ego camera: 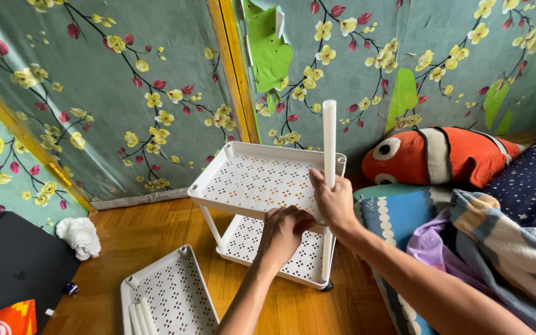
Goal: The person assembles a white plastic rolling cart by inserting vertical poles into perforated trays and securing them with small plastic connectors. The person works on the floor, attaching trays and poles to build a two-tiered structure.
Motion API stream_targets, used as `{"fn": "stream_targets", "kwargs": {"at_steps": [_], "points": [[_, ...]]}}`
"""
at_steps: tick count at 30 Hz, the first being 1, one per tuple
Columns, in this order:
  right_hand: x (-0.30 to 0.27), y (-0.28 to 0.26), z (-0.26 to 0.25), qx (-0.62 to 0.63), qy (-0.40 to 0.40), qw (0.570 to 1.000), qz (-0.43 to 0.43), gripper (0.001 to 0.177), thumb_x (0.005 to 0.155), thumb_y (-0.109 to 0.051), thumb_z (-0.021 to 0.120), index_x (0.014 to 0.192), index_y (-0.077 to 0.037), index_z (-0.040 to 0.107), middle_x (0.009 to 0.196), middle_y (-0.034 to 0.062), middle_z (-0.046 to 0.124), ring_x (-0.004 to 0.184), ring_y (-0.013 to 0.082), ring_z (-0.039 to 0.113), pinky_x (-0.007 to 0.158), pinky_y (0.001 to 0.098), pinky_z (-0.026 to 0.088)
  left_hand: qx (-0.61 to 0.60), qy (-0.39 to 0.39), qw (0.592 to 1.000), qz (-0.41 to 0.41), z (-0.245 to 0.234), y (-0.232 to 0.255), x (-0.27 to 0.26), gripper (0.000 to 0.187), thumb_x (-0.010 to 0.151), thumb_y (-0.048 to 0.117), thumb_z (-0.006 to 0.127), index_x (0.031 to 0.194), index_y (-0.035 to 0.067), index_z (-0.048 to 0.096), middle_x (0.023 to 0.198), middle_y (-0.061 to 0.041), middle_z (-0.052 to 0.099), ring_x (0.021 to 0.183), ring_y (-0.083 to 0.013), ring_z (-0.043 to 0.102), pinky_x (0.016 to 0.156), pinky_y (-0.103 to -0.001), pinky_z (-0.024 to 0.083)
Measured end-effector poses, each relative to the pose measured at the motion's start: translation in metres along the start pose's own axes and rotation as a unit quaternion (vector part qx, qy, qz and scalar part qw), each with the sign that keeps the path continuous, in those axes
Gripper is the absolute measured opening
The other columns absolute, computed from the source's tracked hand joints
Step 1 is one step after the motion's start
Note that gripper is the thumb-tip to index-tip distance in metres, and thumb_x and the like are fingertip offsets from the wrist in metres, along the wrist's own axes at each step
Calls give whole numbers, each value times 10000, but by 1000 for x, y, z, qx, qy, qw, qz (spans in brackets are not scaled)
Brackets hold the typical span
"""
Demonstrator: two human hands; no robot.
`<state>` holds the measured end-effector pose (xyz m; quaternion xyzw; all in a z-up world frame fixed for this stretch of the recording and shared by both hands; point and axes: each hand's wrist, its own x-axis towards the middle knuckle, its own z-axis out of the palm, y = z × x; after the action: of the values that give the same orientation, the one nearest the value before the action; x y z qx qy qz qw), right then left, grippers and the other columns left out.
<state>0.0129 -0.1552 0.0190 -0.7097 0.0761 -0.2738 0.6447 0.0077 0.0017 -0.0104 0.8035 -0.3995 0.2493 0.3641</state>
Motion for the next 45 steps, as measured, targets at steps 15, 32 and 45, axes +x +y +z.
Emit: {"fn": "stream_targets", "kwargs": {"at_steps": [15,32,45], "points": [[31,-51,-17,172,-262,948,60,454,974,-252,651,605,-147,408,491,-57,345,410,71,268,389,270,207,-18,19,1000,2,6,-8,-2,101,892,233,726,854,142,742,803,-3,722,836,-224,692,837,-420,439],[23,-23,-8,192,-188,962,55,428,974,-187,648,599,-143,446,492,-60,382,409,67,293,401,287,203,-35,-30,998,-39,-15,-16,12,101,821,180,776,906,142,815,852,-91,769,767,-276,748,720,-387,577],[27,-35,-24,193,-363,901,138,452,990,-206,620,604,-149,392,511,-84,308,435,52,239,419,276,188,-52,-48,995,-72,-9,-23,15,86,809,168,788,884,153,828,844,-73,777,765,-255,753,755,-376,569]]}}
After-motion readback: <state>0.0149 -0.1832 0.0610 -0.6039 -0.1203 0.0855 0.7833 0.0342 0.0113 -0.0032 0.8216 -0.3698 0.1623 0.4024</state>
